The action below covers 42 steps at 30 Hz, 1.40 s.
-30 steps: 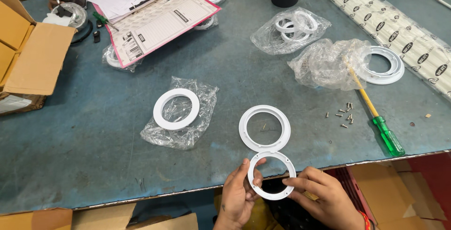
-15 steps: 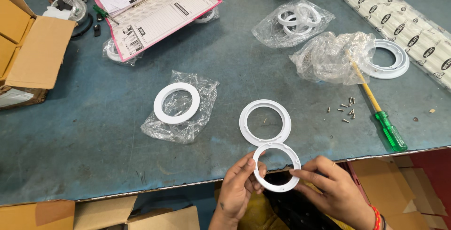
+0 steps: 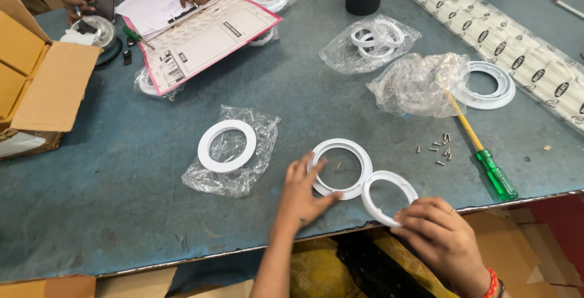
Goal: The person assembles white circular light fixture components on a blue workbench. They unwrap plastic-wrapped rings, align them with a base unit, and secure them using small screws and a yellow-handled screwdriver. The process involves repetitive handling of parts and tightening screws to join the components.
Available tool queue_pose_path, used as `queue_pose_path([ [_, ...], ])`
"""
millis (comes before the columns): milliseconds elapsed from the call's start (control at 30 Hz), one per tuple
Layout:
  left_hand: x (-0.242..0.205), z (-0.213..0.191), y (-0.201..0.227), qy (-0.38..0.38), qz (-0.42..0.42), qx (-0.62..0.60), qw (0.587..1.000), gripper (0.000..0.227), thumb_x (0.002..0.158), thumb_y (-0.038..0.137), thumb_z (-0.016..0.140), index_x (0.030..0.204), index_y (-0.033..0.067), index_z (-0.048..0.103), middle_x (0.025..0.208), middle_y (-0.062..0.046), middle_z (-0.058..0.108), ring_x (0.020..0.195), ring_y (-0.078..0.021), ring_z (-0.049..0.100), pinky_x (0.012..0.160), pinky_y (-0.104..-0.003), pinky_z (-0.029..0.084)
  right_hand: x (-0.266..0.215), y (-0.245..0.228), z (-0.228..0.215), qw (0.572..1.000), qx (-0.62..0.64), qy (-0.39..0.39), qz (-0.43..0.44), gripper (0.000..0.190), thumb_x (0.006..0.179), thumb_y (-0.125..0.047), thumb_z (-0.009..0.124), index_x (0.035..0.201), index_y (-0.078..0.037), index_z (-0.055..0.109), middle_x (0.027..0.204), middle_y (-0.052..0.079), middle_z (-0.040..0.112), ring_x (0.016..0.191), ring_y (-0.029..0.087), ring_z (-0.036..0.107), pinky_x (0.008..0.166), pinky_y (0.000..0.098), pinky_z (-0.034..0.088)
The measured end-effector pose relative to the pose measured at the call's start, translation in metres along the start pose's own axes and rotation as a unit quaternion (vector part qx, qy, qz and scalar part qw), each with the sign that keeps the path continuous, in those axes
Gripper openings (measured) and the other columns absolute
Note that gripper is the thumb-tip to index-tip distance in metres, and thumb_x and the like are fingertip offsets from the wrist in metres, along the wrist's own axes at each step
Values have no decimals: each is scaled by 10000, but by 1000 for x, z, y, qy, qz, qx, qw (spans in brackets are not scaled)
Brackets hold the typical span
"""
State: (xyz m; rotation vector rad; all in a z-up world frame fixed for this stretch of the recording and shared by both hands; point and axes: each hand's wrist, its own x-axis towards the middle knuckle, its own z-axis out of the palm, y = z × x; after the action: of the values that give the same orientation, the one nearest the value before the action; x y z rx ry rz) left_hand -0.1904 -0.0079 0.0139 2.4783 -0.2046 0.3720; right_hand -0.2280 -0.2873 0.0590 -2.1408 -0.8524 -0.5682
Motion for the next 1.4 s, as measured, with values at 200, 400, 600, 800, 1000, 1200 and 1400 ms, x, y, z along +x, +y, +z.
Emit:
queue_pose_path([
  [200,-40,28,29,64,-48,1,997,847,694,631,829,1299,65,657,1289,-107,598,1211,-324,551,1000,-484,454,4,19,1,999,-50,9,13,234,697,-116,826,916,-82,750,971,20,733,952,246,669,840,362,546],
  [400,-46,32,27,98,-42,3,994,795,735,596,839,1320,102,626,1282,-114,648,1186,-322,599,969,-462,469,22,33,33,999,-29,-33,-28,223,712,-127,829,926,-98,772,989,8,741,989,244,656,844,365,549],
  [600,-44,32,28,98,-60,-14,993,1064,684,575,868,1498,45,434,1382,-146,618,1266,-337,567,1036,-469,454,35,45,48,997,-1,-48,-56,213,739,-130,823,945,-105,773,1012,-6,744,1032,238,661,877,354,549],
  [800,-40,28,32,97,-54,3,994,1023,668,586,875,1446,47,487,1381,-155,600,1255,-353,552,1020,-477,446,25,35,55,998,-15,-54,-36,237,725,-98,806,961,-94,782,1018,13,748,1010,257,644,862,372,544],
  [1000,-41,30,30,92,-52,3,994,987,675,597,864,1435,72,516,1386,-120,607,1250,-329,560,1023,-467,452,8,21,52,999,39,11,13,221,765,-99,801,977,-72,745,1005,29,740,1013,248,668,897,361,537],
  [1200,-41,29,31,83,-38,29,995,872,681,613,860,1374,137,629,1413,-66,599,1268,-305,544,1024,-467,448,-20,37,33,917,244,63,310,187,872,-44,733,1055,-13,719,1010,78,774,934,171,698,872,315,541],
  [1400,-40,25,31,68,-35,18,997,746,668,592,846,1247,141,711,1397,-80,597,1234,-313,538,1000,-478,447,-38,72,11,715,544,121,422,210,1019,-60,595,1195,43,646,1065,126,718,893,172,625,814,318,507],
])
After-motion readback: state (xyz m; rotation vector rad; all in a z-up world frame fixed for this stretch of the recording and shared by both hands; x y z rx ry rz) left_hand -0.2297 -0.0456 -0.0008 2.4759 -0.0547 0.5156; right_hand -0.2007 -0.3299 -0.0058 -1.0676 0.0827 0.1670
